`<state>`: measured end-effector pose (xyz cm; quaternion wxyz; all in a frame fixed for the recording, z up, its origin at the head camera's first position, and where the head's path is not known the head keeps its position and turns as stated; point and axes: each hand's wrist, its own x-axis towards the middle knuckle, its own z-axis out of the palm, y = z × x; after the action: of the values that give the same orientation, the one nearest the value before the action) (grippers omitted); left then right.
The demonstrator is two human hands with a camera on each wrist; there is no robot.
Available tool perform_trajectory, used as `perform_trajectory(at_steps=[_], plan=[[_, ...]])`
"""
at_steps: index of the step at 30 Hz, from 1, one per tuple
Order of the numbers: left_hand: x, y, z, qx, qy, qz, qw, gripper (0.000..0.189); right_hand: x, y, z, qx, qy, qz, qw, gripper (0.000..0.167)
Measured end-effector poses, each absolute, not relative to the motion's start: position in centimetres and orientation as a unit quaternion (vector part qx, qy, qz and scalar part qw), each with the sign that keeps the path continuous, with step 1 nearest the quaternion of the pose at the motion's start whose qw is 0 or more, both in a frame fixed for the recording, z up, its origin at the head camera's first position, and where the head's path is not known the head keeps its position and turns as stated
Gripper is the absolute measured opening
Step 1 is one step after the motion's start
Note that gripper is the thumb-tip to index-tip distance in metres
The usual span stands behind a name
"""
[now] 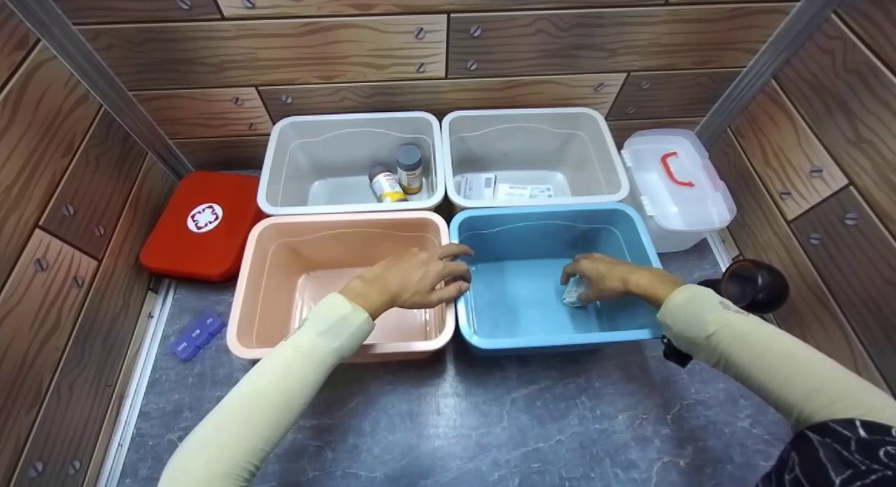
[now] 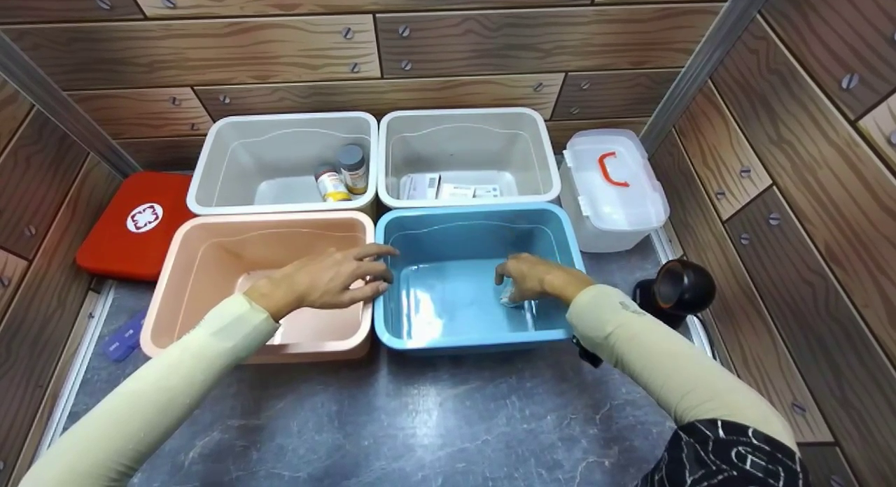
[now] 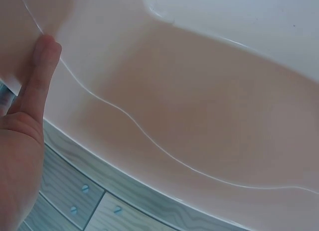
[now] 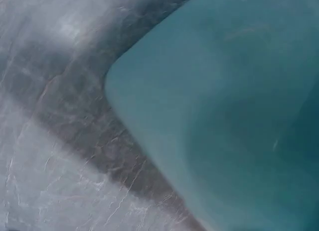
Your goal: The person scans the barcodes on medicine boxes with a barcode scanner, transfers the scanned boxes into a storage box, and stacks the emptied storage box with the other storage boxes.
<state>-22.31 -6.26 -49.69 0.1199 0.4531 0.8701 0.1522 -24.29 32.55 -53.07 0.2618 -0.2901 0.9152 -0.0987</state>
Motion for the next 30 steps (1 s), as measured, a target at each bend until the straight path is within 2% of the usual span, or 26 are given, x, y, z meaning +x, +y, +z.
perform_trajectory(at_steps=[7, 14, 18, 25, 30], plan=[[-22.2, -6.2, -49.7, 0.452, 0.871, 0.155, 0.119, 0.037, -23.8, 32.8, -53.6, -0.284, 0.921, -0.060, 0.258, 0.042], [-22.3, -6.3, -49.7, 0.454, 0.872, 0.152, 0.106, 0.035, -24.2, 33.1, -53.8, -0.339, 0.919, -0.068, 0.189, 0.027], [-22.3, -6.3, -49.8, 0.454, 0.870, 0.156, 0.112, 0.036, -24.1, 33.0, -52.7, -0.330, 0.924, -0.098, 0.164, 0.028], [-22.3, -6.3, -49.7, 0.452, 0.870, 0.159, 0.116, 0.036, -23.6, 32.3, -49.5, -0.332, 0.923, -0.180, 0.077, 0.029], [-22.3, -6.3, -49.8, 0.450, 0.870, 0.160, 0.120, 0.037, -22.7, 32.3, -47.9, -0.320, 0.913, -0.248, 0.055, 0.036]])
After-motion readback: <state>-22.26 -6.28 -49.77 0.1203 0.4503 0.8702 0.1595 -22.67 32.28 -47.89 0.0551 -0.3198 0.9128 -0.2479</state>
